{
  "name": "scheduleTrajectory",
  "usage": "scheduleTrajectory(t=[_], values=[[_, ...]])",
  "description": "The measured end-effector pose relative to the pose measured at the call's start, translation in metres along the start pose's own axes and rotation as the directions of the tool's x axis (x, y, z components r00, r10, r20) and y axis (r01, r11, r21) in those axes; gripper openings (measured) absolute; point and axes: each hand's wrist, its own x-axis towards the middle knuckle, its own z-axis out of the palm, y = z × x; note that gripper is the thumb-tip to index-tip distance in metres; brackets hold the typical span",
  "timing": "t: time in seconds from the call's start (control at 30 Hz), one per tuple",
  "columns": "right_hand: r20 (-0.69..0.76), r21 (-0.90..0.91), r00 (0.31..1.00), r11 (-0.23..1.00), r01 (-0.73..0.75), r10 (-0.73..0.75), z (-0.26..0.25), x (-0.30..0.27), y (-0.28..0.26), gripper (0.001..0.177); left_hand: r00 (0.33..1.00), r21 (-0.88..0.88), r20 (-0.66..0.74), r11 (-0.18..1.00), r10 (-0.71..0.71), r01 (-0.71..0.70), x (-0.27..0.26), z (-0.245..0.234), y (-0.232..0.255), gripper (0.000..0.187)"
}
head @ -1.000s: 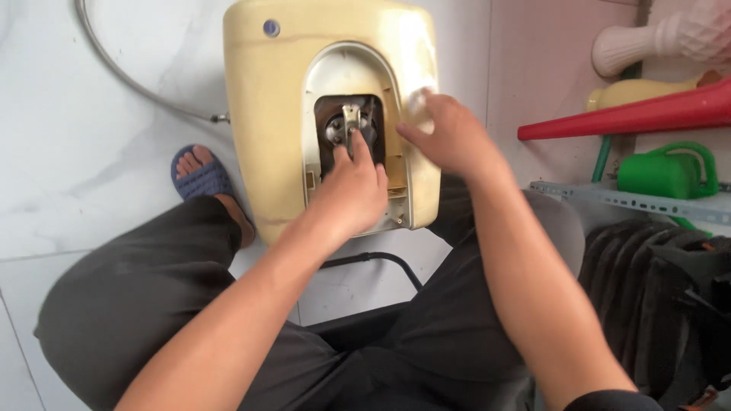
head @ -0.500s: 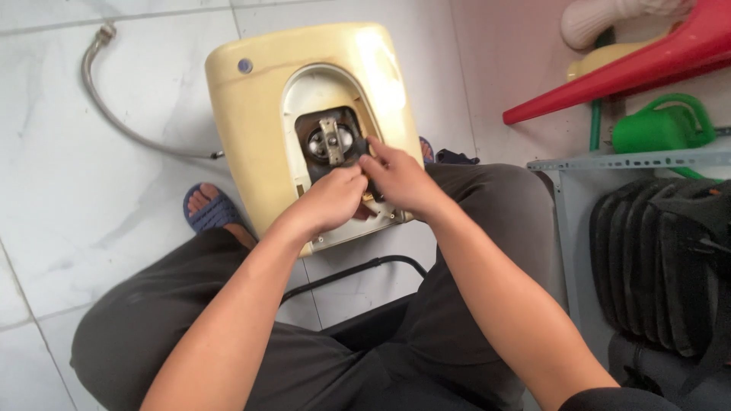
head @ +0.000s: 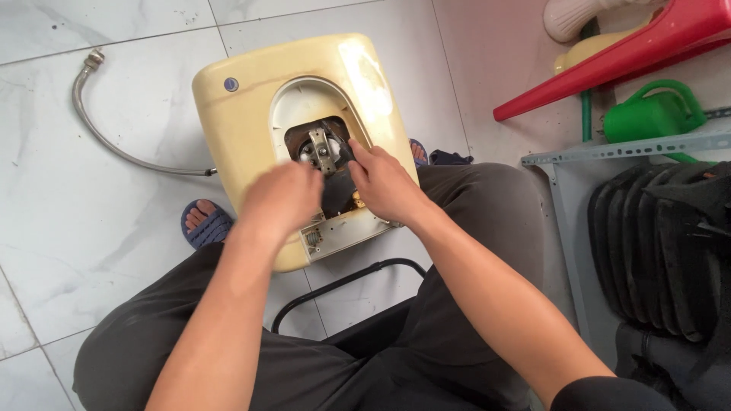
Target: Disassembling the internal components of a small appliance using a screwdriver while sitting on the floor.
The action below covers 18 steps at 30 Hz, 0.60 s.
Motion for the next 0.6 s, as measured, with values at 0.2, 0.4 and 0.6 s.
scheduleTrajectory(t=[0.2, 0.4, 0.6], values=[[0.009, 0.037, 1.000, 0.999, -0.021, 0.020, -0.005, 0.000, -0.002, 0.057, 0.951, 0.191, -0.288, 0.966, -0.113, 0.173, 0.002, 0.008, -0.029, 0.055], [0.025, 0.084, 0.998, 0.995, -0.053, 0.051, -0.004, -0.004, 0.000, 0.057, 0.942, 0.213, -0.253, 0.937, -0.220, 0.276, 0.014, 0.024, -0.036, 0.066], [0.012, 0.147, 0.998, 0.987, -0.059, 0.058, 0.001, 0.002, -0.004, 0.057, 0.945, 0.204, -0.187, 0.930, -0.268, 0.304, 0.016, 0.024, -0.035, 0.074]])
